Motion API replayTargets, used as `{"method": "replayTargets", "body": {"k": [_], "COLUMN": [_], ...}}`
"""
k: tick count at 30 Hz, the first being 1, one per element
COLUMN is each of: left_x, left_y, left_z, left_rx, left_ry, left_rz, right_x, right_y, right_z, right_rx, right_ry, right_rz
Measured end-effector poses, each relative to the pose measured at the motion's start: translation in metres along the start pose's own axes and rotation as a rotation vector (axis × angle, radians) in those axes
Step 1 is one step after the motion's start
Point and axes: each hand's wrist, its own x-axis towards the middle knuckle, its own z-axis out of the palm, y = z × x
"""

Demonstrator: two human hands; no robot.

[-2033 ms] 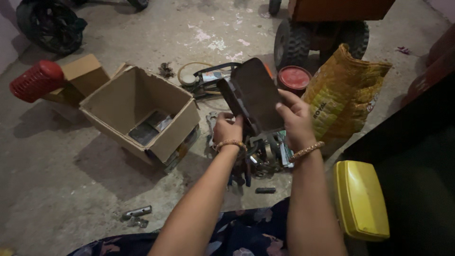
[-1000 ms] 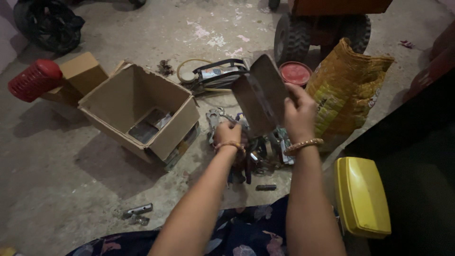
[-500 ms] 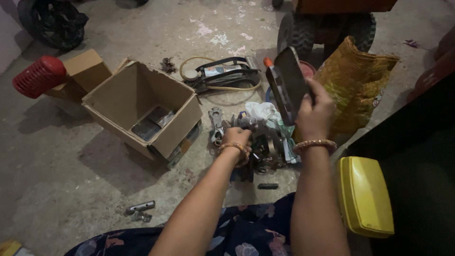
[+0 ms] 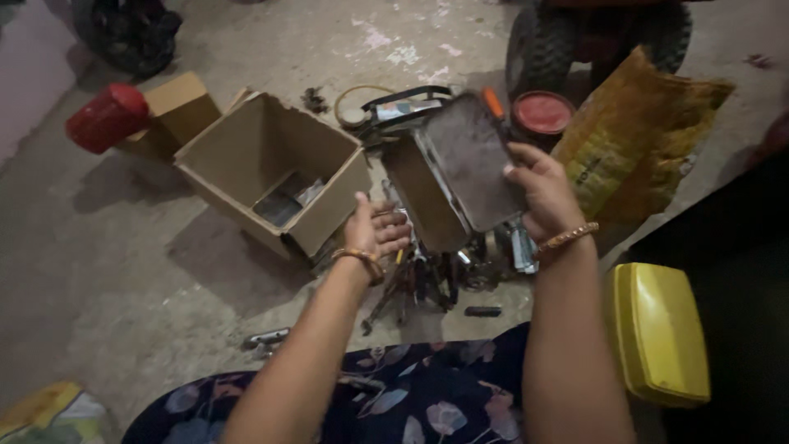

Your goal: The person empties a cardboard box of tools and miscellaneous items onto the floor, then sorts and places selected items back into the box. They handle pliers, wrenches, a metal file, and small hardware pieces, arranging them on the floor and inside the box.

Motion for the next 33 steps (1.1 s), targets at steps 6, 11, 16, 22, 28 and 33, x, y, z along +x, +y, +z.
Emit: {"method": "replayTargets", "body": {"k": [6,11,16,22,28,33], "left_x": [-0.043,-0.032,-0.044,-0.063,-0.061,-0.042], "left_y": [0.019,-0.02,-0.018,-0.011,-0.018,-0.028], "left_z": [-0.063,-0.137,-0.206,-0.209,-0.194,-0.205], "left_rx": [0.35,0.798,1.231,1.292,1.186,1.096], "left_ry": [0.039,0.156,0.28,0.425,0.523,0.611], "left_rz": [-0.141,-0.068,0.074,0.036,0.255,0.234], "right_x": [0.013,0.017,0.012,0.019,0.018,-0.031], "right_y": [0.062,0.142,0.232,0.333,0.337,0.266], "right_z": [0.02,0.061,0.082,0.077,0.07,0.127], "right_rx": [-0.463,-0.533,-0.529,-0.731,-1.047,-1.515], "right_ry": [-0.196,-0.33,-0.41,-0.424,-0.524,-0.407], "right_rz": [0.364,0.466,0.509,0.414,-0.067,0.059]}}
